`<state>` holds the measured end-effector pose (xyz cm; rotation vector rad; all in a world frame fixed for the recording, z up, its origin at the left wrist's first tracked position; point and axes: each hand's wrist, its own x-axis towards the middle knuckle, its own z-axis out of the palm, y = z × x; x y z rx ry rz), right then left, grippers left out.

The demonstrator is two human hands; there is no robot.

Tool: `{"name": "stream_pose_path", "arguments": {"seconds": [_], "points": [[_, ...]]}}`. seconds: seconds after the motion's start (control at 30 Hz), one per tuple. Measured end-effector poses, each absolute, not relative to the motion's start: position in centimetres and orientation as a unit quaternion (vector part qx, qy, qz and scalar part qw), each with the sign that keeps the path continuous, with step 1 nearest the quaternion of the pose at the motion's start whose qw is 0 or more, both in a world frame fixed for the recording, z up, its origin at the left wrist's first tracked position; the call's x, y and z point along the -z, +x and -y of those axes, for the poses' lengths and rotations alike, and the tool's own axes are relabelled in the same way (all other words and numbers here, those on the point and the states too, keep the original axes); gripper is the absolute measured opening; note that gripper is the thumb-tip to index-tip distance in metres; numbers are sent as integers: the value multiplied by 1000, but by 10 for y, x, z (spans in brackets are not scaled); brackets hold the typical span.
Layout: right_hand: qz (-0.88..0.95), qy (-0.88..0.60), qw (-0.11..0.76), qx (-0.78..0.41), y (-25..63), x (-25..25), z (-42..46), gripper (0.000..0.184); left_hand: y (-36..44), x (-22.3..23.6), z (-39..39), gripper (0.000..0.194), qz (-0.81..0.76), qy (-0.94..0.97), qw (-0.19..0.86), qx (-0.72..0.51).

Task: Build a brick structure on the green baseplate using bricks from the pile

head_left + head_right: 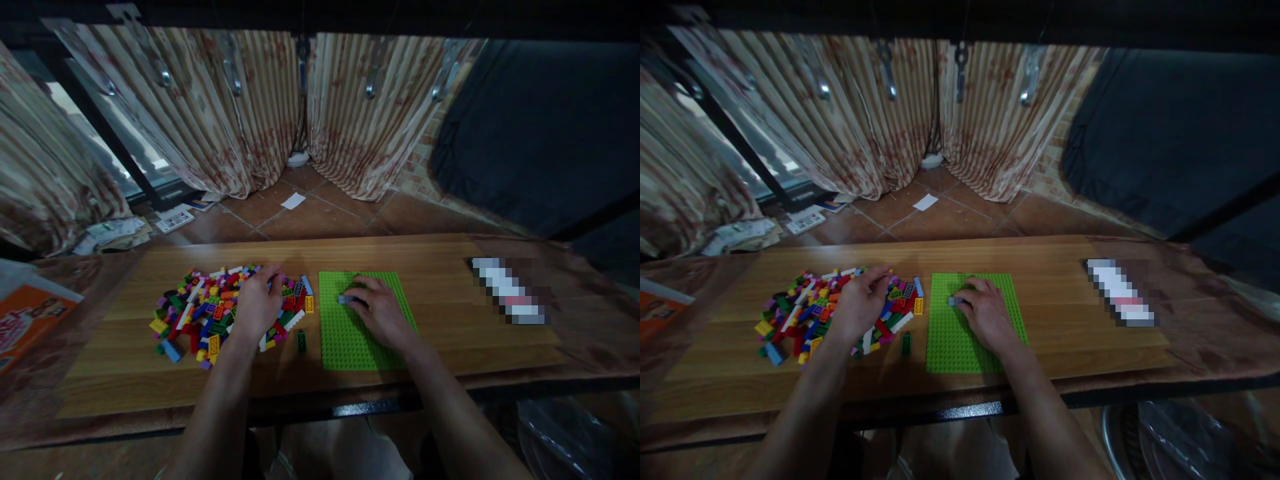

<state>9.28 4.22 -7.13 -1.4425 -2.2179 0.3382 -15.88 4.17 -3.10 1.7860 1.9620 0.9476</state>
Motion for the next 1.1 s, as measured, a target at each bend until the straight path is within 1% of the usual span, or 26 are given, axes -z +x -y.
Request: {"name": "stream_pose_path", "arguments": {"seconds": [0.17, 0.3, 0.47, 0.57, 0.67, 0.87, 1.0, 1.1], "points": [[807, -508, 280, -114, 88, 69, -41, 24, -155, 32, -41, 35, -682, 632, 166, -329], [808, -485, 315, -112, 68, 65, -34, 22, -156, 31, -41, 35, -689, 627, 166, -324], [837, -446, 292, -122, 34, 62, -23, 26, -163, 29, -41, 35, -702, 612, 148, -332], [842, -456, 263, -116, 23, 62, -22, 33, -165, 29, -41, 34, -705, 607, 146, -336], [842, -471, 240, -106, 20, 62, -23, 35, -165, 30, -40, 33, -698, 611, 155, -339], [845, -467, 238, -107, 18, 63, -22, 29, -165, 32, -40, 34, -691, 617, 171, -336], [847, -455, 255, -107, 16, 65, -22, 20, -162, 31, -40, 34, -684, 626, 172, -333], [847, -450, 264, -104, 17, 65, -22, 16, -156, 30, -39, 33, -667, 638, 179, -341]]}}
